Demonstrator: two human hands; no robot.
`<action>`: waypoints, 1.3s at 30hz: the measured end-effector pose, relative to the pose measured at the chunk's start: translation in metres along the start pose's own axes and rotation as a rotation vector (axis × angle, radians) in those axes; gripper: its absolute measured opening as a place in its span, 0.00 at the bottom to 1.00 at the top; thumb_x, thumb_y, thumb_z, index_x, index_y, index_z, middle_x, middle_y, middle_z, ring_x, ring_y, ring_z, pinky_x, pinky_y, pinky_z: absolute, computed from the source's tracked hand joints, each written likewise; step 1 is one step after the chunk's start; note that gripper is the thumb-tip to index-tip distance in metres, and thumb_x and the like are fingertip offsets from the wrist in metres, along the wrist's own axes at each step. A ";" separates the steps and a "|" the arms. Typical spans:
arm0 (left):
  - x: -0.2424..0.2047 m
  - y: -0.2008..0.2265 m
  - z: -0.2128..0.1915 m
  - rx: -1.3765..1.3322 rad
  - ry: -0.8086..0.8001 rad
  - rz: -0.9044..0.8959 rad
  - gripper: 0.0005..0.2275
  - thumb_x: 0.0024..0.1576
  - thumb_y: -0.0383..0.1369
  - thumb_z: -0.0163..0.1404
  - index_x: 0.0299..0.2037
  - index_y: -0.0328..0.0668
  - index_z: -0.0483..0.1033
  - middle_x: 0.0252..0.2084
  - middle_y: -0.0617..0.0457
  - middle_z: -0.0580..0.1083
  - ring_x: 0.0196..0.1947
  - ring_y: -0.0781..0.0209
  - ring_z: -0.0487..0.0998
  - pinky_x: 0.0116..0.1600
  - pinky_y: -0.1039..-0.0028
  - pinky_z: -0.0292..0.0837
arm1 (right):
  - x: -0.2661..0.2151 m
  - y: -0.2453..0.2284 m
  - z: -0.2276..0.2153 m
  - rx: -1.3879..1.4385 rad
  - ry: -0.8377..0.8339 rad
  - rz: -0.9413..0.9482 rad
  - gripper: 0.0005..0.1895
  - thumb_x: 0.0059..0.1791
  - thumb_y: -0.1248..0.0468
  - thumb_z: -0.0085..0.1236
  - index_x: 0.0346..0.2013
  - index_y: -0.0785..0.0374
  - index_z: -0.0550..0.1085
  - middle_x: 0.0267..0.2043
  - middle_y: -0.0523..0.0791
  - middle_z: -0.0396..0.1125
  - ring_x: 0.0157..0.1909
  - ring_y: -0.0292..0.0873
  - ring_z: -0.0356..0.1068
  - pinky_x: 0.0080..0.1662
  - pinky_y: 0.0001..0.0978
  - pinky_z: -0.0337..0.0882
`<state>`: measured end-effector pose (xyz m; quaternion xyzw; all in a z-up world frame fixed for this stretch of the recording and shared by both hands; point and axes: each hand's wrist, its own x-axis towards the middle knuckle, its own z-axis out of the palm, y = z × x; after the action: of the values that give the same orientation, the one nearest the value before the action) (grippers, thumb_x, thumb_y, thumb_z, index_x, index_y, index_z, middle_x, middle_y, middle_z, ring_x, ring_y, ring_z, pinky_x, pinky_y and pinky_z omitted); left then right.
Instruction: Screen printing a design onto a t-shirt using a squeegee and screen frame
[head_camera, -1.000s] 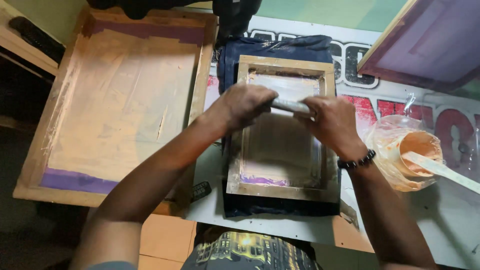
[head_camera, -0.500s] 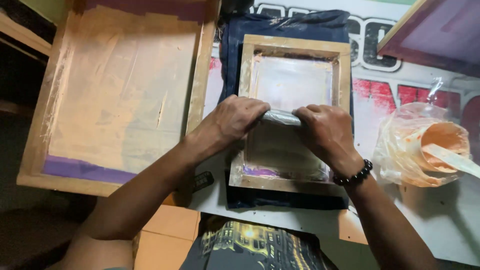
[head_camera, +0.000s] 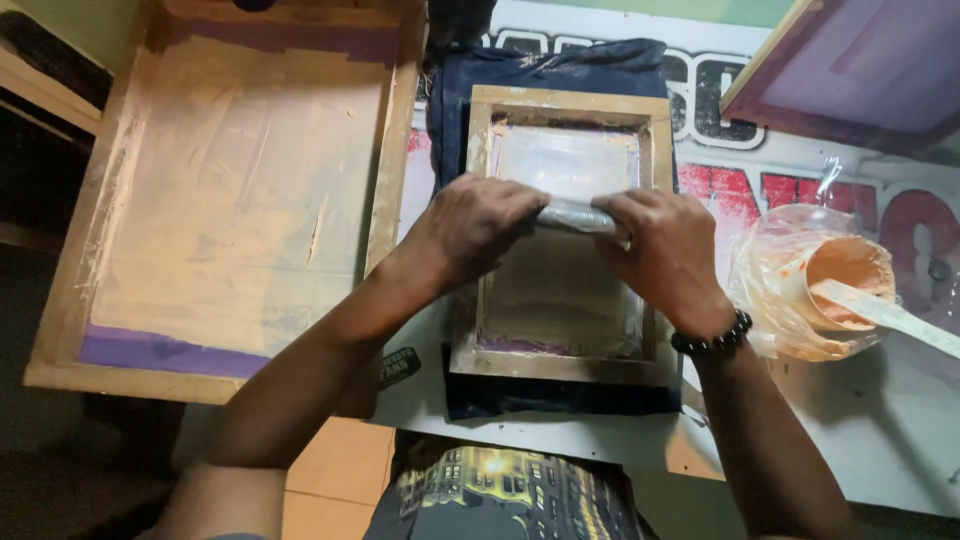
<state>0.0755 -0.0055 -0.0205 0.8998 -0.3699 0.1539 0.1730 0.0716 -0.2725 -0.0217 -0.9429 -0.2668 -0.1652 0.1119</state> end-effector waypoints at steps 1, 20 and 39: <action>0.005 -0.011 0.010 0.008 0.009 0.007 0.13 0.57 0.31 0.57 0.51 0.48 0.74 0.41 0.53 0.79 0.42 0.50 0.83 0.48 0.59 0.76 | 0.006 0.010 0.015 -0.007 0.011 -0.003 0.20 0.38 0.53 0.70 0.45 0.44 0.80 0.37 0.40 0.74 0.42 0.50 0.76 0.42 0.44 0.73; 0.053 -0.100 0.062 -0.026 0.004 0.084 0.16 0.56 0.33 0.56 0.53 0.48 0.69 0.42 0.52 0.72 0.46 0.47 0.78 0.48 0.58 0.75 | 0.069 0.051 0.062 -0.142 0.078 -0.028 0.06 0.41 0.57 0.63 0.31 0.48 0.76 0.25 0.40 0.68 0.31 0.51 0.75 0.33 0.45 0.74; -0.040 0.058 -0.023 -0.213 -0.372 0.011 0.15 0.49 0.31 0.61 0.46 0.46 0.74 0.38 0.51 0.76 0.38 0.51 0.81 0.43 0.63 0.77 | -0.040 -0.051 -0.048 -0.041 -0.507 0.023 0.09 0.49 0.49 0.61 0.39 0.47 0.79 0.28 0.40 0.75 0.35 0.46 0.78 0.40 0.43 0.79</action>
<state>0.0033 -0.0101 -0.0046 0.8873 -0.4147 -0.0540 0.1947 0.0000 -0.2630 0.0135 -0.9592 -0.2722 0.0725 0.0244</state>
